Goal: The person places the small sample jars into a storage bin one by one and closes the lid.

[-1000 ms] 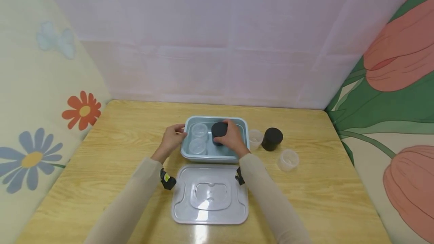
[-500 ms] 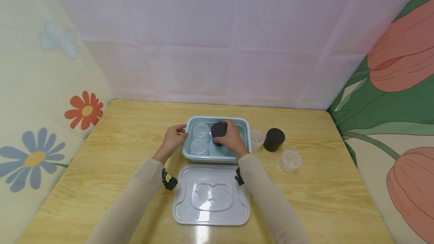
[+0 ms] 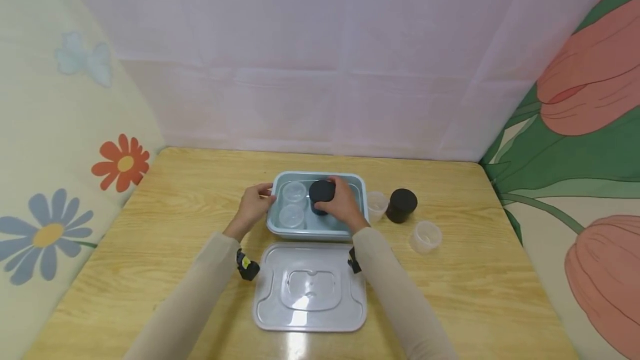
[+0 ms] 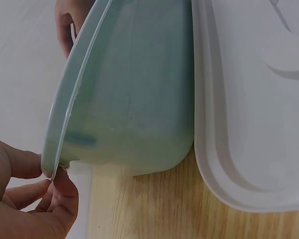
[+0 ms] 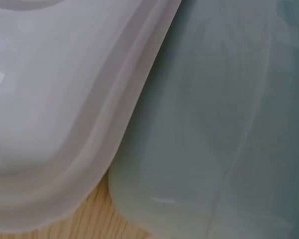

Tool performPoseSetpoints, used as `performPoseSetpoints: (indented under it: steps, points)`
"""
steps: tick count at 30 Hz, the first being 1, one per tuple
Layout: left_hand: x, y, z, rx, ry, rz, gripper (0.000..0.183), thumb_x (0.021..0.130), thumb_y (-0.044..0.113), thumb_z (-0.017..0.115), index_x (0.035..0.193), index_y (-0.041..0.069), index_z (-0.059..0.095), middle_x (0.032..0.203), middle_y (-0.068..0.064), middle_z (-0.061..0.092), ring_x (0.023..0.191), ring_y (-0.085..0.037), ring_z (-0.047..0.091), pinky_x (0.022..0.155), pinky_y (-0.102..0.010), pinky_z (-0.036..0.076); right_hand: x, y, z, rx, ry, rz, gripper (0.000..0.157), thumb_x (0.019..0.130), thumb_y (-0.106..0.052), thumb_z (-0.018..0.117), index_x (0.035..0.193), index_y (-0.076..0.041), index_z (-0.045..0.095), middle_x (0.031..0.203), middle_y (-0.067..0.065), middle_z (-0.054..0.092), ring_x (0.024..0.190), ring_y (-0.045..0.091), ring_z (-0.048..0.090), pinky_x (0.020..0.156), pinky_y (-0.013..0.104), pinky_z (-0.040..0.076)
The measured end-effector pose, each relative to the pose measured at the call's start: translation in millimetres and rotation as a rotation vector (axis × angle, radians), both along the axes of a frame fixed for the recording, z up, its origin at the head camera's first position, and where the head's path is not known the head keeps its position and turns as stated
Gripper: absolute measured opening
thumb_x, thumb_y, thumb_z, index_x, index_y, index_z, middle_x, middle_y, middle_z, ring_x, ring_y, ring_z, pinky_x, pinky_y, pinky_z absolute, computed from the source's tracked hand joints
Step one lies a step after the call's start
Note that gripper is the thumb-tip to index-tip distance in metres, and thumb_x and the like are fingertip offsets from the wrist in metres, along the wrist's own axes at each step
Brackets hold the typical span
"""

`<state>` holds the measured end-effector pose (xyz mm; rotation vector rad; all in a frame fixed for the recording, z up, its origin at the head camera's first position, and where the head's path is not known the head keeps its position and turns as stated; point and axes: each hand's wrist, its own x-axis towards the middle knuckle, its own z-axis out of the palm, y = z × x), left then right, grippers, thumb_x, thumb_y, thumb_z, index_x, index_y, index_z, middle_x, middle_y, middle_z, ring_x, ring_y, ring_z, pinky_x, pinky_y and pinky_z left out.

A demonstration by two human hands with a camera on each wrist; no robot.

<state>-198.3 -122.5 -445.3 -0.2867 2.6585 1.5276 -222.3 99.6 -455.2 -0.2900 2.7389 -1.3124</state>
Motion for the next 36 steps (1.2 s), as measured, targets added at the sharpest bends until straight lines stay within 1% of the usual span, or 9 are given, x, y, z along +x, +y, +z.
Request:
performPoseSetpoints:
  steps: [3, 4, 5, 6, 10, 20, 28, 36]
  points:
    - [0.3, 0, 0.3, 0.003, -0.004, -0.001, 0.042, 0.089, 0.003, 0.058, 0.130, -0.005, 0.054, 0.110, -0.023, 0.060, 0.094, -0.028, 0.062, 0.074, -0.030, 0.052, 1.3, 3, 1.2, -0.006, 0.004, -0.003, 0.074, 0.074, -0.018, 0.080, 0.135, 0.000, 0.043, 0.134, 0.022, 0.050, 0.123, 0.037, 0.048, 0.105, 0.044, 0.039]
    - [0.3, 0, 0.4, 0.003, -0.006, 0.000, 0.042, 0.089, 0.003, 0.058, 0.130, -0.005, 0.054, 0.110, -0.023, 0.060, 0.093, -0.028, 0.061, 0.074, -0.030, 0.052, 1.5, 4, 1.9, -0.009, -0.003, -0.005, 0.075, 0.074, -0.018, 0.080, 0.136, 0.001, 0.043, 0.134, 0.023, 0.050, 0.123, 0.038, 0.048, 0.105, 0.044, 0.039]
    - [0.3, 0, 0.5, 0.003, -0.008, 0.001, 0.042, 0.090, 0.003, 0.058, 0.130, -0.004, 0.054, 0.109, -0.023, 0.060, 0.092, -0.027, 0.060, 0.074, -0.030, 0.052, 1.0, 5, 2.4, -0.020, -0.038, -0.004, 0.076, 0.075, -0.016, 0.079, 0.138, 0.000, 0.040, 0.137, 0.023, 0.048, 0.126, 0.038, 0.046, 0.107, 0.046, 0.037]
    - [0.2, -1, 0.6, 0.005, -0.008, 0.002, 0.041, 0.090, 0.003, 0.058, 0.130, -0.004, 0.054, 0.109, -0.022, 0.060, 0.091, -0.026, 0.060, 0.073, -0.029, 0.051, 1.4, 6, 3.3, -0.015, -0.047, -0.005, 0.077, 0.076, -0.016, 0.079, 0.139, 0.000, 0.039, 0.138, 0.022, 0.047, 0.127, 0.037, 0.045, 0.107, 0.046, 0.037]
    - [0.1, -1, 0.8, 0.010, -0.010, 0.002, 0.041, 0.090, 0.003, 0.057, 0.131, -0.004, 0.054, 0.109, -0.022, 0.059, 0.090, -0.024, 0.059, 0.073, -0.028, 0.050, 4.3, 10, 7.3, -0.015, -0.049, 0.008, 0.076, 0.077, -0.015, 0.078, 0.140, 0.001, 0.038, 0.138, 0.023, 0.046, 0.128, 0.037, 0.044, 0.107, 0.046, 0.037]
    - [1.1, -1, 3.9, -0.002, -0.017, -0.014, 0.042, 0.091, 0.003, 0.057, 0.131, -0.005, 0.052, 0.111, -0.023, 0.059, 0.093, -0.026, 0.059, 0.075, -0.030, 0.051, 14.2, 27, 19.7, -0.055, 0.028, 0.028, 0.073, 0.077, -0.010, 0.077, 0.138, 0.006, 0.038, 0.137, 0.025, 0.045, 0.128, 0.038, 0.043, 0.107, 0.047, 0.037]
    - [-0.5, -2, 1.4, -0.007, -0.010, -0.026, 0.042, 0.091, 0.004, 0.056, 0.132, -0.005, 0.052, 0.112, -0.024, 0.059, 0.095, -0.028, 0.060, 0.076, -0.032, 0.052, 22.9, 44, 26.8, -0.037, 0.006, -0.004, 0.074, 0.079, -0.011, 0.075, 0.140, 0.003, 0.035, 0.140, 0.023, 0.042, 0.130, 0.036, 0.041, 0.109, 0.046, 0.036]
    - [0.2, -2, 2.2, -0.008, -0.020, -0.033, 0.043, 0.092, 0.005, 0.055, 0.133, -0.005, 0.050, 0.113, -0.023, 0.058, 0.097, -0.029, 0.060, 0.076, -0.032, 0.052, 32.9, 62, 30.8, -0.021, 0.040, -0.004, 0.074, 0.081, -0.011, 0.074, 0.141, 0.004, 0.034, 0.141, 0.024, 0.041, 0.129, 0.038, 0.041, 0.108, 0.049, 0.036]
